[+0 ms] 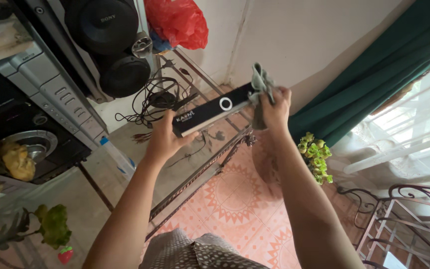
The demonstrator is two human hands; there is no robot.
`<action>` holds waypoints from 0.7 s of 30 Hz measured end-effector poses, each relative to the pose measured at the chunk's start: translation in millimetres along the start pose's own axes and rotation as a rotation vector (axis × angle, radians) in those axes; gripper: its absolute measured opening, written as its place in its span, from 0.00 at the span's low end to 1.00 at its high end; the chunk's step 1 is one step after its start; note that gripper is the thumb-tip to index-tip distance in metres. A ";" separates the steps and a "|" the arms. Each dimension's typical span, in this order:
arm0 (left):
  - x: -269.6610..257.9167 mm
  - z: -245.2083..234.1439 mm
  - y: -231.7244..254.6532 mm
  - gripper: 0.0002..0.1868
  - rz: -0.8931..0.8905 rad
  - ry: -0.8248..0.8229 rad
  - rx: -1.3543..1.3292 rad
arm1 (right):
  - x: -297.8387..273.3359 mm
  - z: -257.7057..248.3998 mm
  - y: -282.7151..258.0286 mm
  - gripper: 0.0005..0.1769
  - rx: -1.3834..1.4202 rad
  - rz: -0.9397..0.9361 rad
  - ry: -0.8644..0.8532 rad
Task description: The person moves a book and a small unit on a glass-topped table, then uses a cloth and a spray cleaner to thoroughly wipe the top, front, and cables of a black electronic receiver.
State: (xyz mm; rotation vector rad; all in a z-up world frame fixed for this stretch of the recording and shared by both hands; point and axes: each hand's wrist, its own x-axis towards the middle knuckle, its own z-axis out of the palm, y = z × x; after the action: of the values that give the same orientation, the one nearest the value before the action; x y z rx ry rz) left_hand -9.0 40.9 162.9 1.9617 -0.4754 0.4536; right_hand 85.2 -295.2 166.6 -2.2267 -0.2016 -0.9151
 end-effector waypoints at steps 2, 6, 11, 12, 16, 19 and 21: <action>10.3 -1.9 -3.0 0.30 -0.071 -0.020 0.017 | 12.0 8.9 21.9 0.17 0.369 0.022 -0.044; 34.2 -0.8 7.7 0.31 0.104 0.136 0.308 | 24.4 25.4 20.4 0.21 0.730 0.348 -0.171; 66.1 16.6 23.0 0.32 0.227 0.190 0.680 | 33.7 47.2 20.3 0.25 0.474 0.557 -0.057; 71.9 17.9 22.1 0.32 0.194 0.158 0.688 | 27.6 58.5 21.3 0.23 0.399 0.416 -0.003; 90.8 14.1 11.2 0.35 0.002 0.080 0.610 | -33.0 129.6 -8.4 0.31 0.408 -0.037 0.203; 99.9 10.6 7.4 0.38 -0.040 0.099 0.723 | -127.4 174.0 -78.5 0.49 0.224 0.019 -0.085; 101.1 6.7 7.2 0.36 -0.094 0.050 0.661 | -158.2 173.2 -100.9 0.46 0.221 -0.036 -0.212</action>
State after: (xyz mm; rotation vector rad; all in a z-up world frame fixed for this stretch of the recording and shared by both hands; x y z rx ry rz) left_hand 74.0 18.8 217.1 2.5836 -0.2077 0.6553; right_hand 25.8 -86.9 31.4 -2.1158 -0.4212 -0.6395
